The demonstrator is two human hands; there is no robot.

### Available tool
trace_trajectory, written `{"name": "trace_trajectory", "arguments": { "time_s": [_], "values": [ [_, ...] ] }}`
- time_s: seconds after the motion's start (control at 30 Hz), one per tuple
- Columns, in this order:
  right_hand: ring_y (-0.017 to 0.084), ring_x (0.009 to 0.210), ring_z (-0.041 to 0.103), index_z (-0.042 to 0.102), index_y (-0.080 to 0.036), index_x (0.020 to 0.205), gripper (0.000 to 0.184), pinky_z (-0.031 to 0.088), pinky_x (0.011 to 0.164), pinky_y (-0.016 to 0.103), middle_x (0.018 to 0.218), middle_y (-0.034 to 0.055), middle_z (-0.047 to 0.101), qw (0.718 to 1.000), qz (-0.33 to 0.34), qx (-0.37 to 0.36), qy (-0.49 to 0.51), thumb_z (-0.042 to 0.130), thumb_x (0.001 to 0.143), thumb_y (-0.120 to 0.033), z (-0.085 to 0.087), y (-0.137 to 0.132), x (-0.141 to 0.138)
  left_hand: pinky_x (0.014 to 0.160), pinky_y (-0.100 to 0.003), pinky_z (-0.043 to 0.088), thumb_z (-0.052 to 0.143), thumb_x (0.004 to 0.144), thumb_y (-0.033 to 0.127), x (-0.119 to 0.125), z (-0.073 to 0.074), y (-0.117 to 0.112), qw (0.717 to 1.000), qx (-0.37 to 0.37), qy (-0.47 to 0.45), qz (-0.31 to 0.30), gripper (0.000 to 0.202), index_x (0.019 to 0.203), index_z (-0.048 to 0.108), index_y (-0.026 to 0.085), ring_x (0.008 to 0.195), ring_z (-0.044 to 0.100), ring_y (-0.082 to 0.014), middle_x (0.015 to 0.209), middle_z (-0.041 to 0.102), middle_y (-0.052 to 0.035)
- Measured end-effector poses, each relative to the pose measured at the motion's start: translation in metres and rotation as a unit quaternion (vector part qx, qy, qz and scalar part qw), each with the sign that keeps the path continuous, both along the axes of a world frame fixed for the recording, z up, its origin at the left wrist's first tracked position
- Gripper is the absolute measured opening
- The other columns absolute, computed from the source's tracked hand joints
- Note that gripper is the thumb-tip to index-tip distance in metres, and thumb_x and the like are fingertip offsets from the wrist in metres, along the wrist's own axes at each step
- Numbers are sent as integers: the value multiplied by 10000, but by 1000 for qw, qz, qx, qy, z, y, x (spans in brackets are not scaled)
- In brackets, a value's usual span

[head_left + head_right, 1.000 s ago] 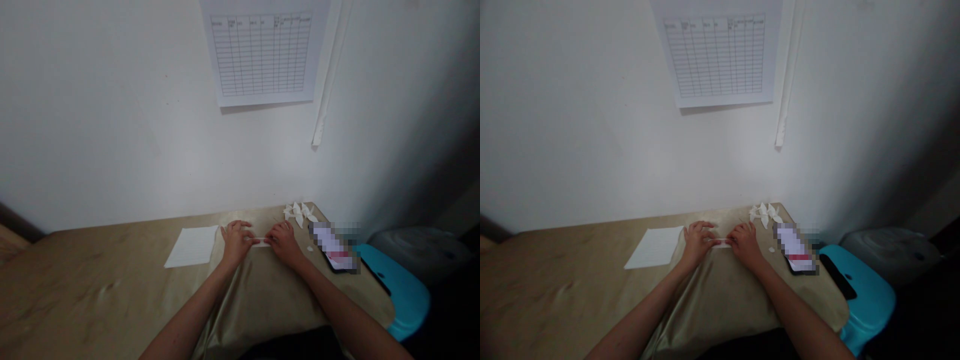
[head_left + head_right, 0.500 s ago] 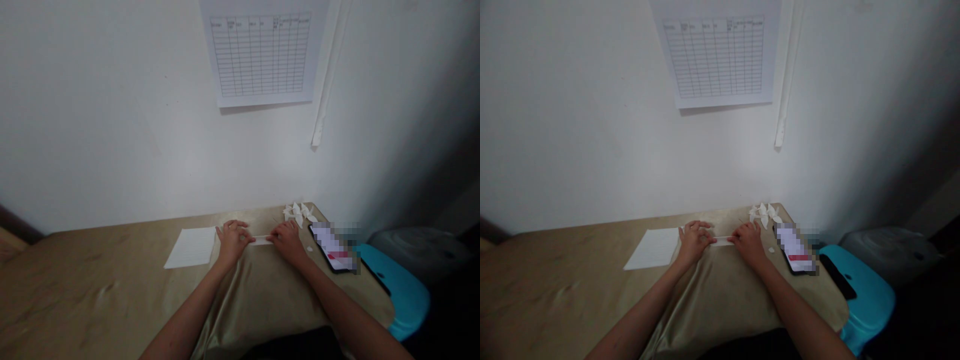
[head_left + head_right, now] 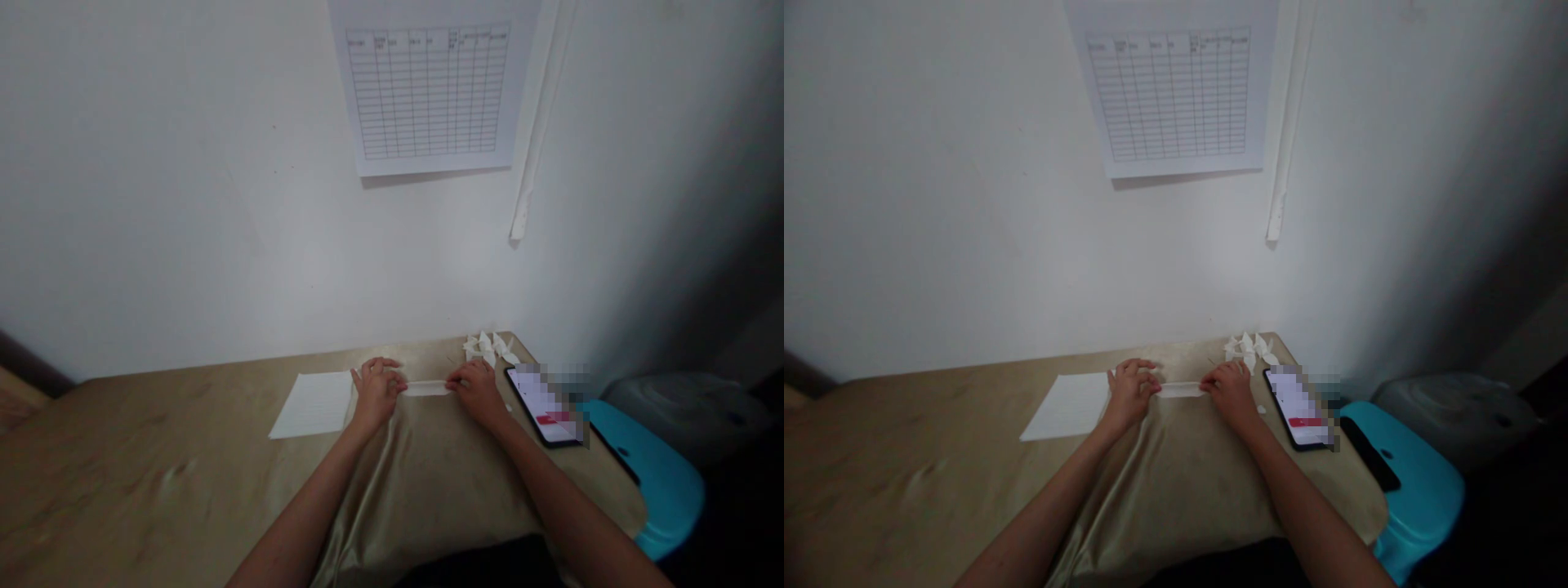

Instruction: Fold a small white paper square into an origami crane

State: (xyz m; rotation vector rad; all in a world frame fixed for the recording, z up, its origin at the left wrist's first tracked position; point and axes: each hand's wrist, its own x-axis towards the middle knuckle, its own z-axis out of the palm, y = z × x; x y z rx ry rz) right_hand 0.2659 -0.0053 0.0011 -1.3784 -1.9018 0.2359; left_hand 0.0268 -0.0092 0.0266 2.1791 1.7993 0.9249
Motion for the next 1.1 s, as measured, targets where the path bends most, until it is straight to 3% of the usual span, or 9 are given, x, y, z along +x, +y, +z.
{"name": "trace_trajectory", "arguments": {
  "time_s": [0.2, 0.37, 0.47, 0.67, 0.83, 0.97, 1.1],
  "values": [
    [249, 961, 587, 721, -218, 762, 148, 345, 998, 443, 843, 61, 708, 999, -8, -3, 32, 669, 846, -328, 0, 1, 4, 1109, -755, 125, 720, 799, 212, -1, -1, -1, 1000, 15, -6, 9, 87, 738, 743, 268, 1257, 475, -320, 1207, 683, -26],
    [243, 943, 597, 712, -207, 837, 303, 438, 914, 397, 911, 79, 702, 987, -5, 7, 158, 555, 895, -460, -5, 10, 11, 1109, -691, 217, 720, 795, 212, -2, 3, -1, 997, -17, -61, 38, 65, 742, 737, 246, 1265, 472, -315, 1230, 684, -38],
    [251, 1036, 606, 718, -210, 965, 319, 434, 983, 427, 1025, 85, 712, 974, -3, -8, 226, 487, 902, -421, -9, 13, 10, 1102, -654, 258, 729, 798, 235, 0, 2, 0, 995, -34, -89, 40, 48, 752, 743, 241, 1277, 474, -310, 1250, 690, -40],
    [279, 1082, 628, 719, -202, 1050, 336, 445, 1012, 462, 1135, 92, 721, 959, 64, -107, 253, 650, 762, -361, -12, 7, -4, 1107, -661, 254, 737, 806, 298, 12, -8, -1, 995, -41, -93, 0, 52, 776, 767, 268, 1335, 432, -333, 1314, 666, -28],
    [265, 1028, 660, 733, -198, 894, 227, 460, 989, 427, 1030, 71, 752, 949, 129, -126, 260, 651, 789, -381, 1, 0, -8, 1123, -658, 240, 732, 809, 311, 18, -7, -7, 995, -59, -82, -10, 55, 797, 777, 283, 1354, 423, -327, 1323, 662, -9],
    [232, 889, 672, 710, -196, 824, 250, 498, 890, 380, 883, 44, 751, 950, 120, -145, 251, 634, 808, -433, 8, -3, -9, 1118, -657, 252, 737, 798, 300, 20, -5, -9, 995, -67, -78, -14, 44, 787, 779, 296, 1345, 435, -328, 1312, 668, -3],
    [209, 819, 677, 688, -190, 788, 246, 510, 829, 344, 835, 41, 746, 945, 115, -165, 258, 630, 804, -428, 8, -4, -11, 1133, -529, 330, 768, 764, 256, 20, -5, -8, 994, -25, -100, -31, 216, 975, 770, 301, 1266, 528, -265, 1271, 686, -20]
  ]
}}
